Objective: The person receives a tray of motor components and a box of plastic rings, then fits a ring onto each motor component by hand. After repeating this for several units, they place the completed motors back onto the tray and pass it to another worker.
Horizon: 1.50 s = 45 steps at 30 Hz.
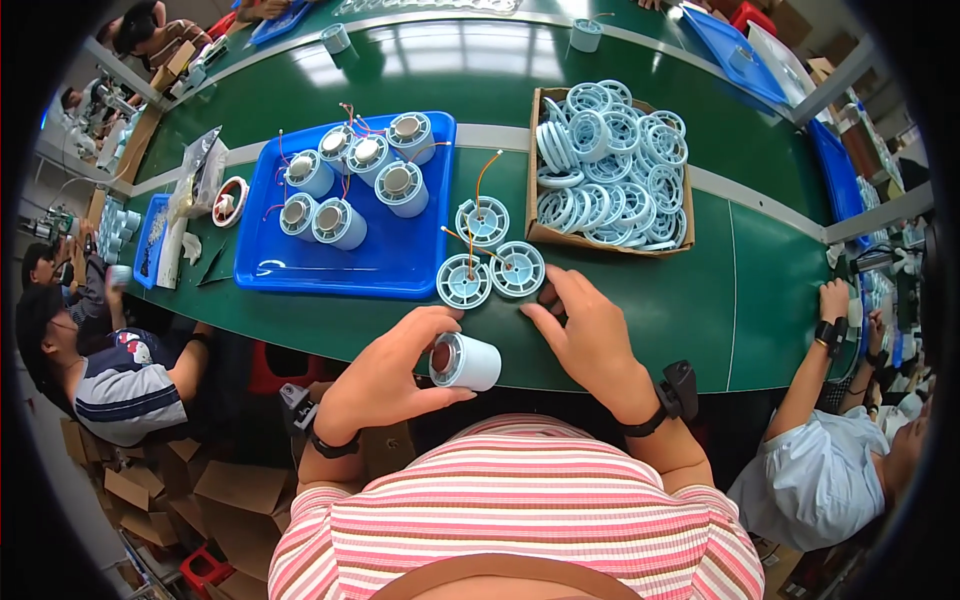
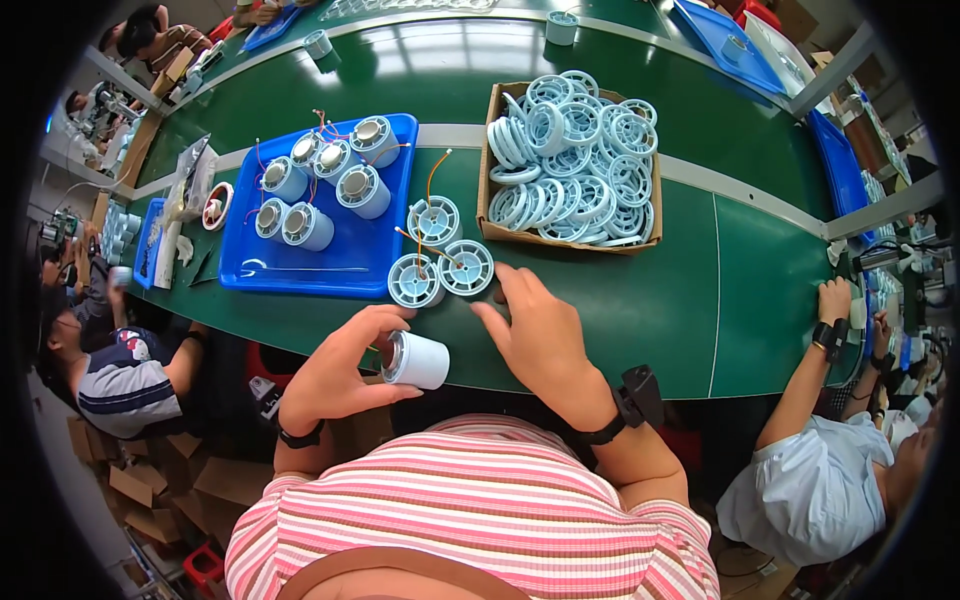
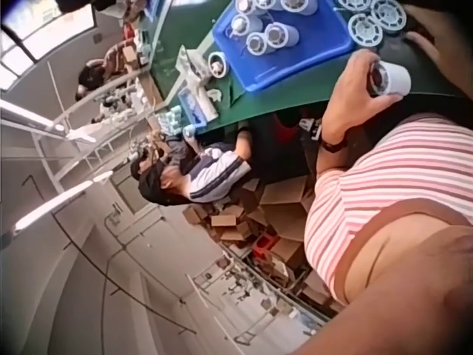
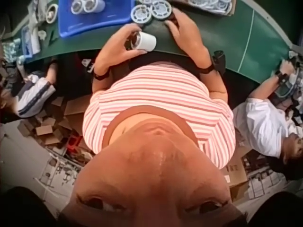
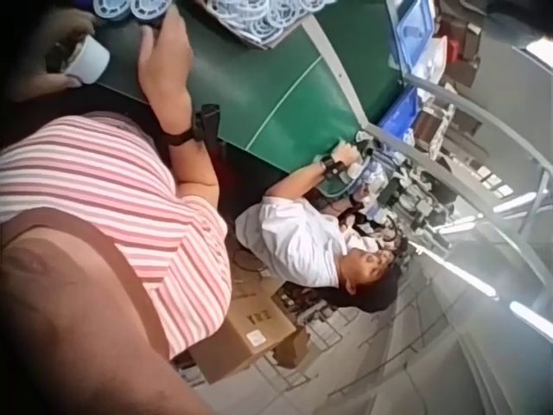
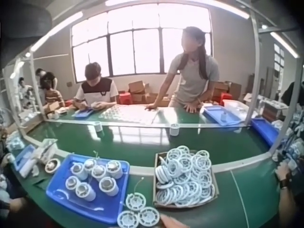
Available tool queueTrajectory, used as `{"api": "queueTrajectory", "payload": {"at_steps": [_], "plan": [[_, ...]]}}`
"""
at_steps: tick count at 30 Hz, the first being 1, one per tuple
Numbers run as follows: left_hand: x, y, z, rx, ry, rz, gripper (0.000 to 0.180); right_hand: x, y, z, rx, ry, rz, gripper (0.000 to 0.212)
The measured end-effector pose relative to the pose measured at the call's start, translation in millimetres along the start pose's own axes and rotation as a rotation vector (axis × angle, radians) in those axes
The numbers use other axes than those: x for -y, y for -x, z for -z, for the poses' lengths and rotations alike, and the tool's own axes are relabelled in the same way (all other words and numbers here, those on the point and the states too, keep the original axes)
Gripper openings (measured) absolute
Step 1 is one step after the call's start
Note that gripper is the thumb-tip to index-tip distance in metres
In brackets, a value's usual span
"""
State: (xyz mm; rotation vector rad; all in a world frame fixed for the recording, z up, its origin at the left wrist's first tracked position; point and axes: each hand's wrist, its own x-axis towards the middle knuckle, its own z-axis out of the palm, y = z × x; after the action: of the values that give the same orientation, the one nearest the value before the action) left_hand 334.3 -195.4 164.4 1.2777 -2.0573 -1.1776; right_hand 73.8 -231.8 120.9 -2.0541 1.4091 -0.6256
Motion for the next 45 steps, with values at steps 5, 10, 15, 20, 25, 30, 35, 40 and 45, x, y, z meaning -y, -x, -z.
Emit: {"api": "queueTrajectory", "payload": {"at_steps": [5, 10, 15, 20, 25, 30, 35, 40, 45], "plan": [[0.0, -8.1, -2.9, 0.008, -0.056, -0.048, 0.067, -1.4, 2.1, -9.9, 0.020, -0.384, 0.073, 0.068], [0.3, -10.3, -4.2, -0.026, -0.107, -0.041, 0.067, 8.2, 3.5, -23.2, 0.004, -0.434, 0.149, 0.075], [-0.4, -15.4, -5.0, -0.017, -0.046, 0.014, 0.064, 7.7, -2.5, -18.0, -0.089, -0.384, 0.247, 0.065], [6.8, -30.6, -8.8, -0.048, -0.030, 0.004, 0.065, 13.1, -2.9, 53.6, -0.053, -0.254, 0.176, 0.028], [-7.1, -40.1, -12.4, -0.079, -0.173, -0.078, 0.063, -25.4, -89.3, 102.0, -0.438, 0.197, 0.319, 0.012], [-33.5, -54.1, -25.6, -0.064, -0.425, -0.104, 0.063, -34.7, -149.9, 104.6, -0.449, 0.534, 0.147, 0.020], [-27.7, -61.4, -51.1, -0.108, -0.417, -0.184, 0.064, -27.2, -140.8, 118.9, -0.448, 0.359, 0.062, 0.020], [-22.2, -60.4, -57.4, -0.065, -0.258, -0.103, 0.066, -8.4, -56.8, 143.2, -0.258, -0.299, 0.027, 0.017], [-20.5, -65.5, -60.6, 0.063, 0.068, 0.101, 0.067, -32.4, 27.0, 94.1, -0.071, -0.286, -0.175, 0.018]]}}
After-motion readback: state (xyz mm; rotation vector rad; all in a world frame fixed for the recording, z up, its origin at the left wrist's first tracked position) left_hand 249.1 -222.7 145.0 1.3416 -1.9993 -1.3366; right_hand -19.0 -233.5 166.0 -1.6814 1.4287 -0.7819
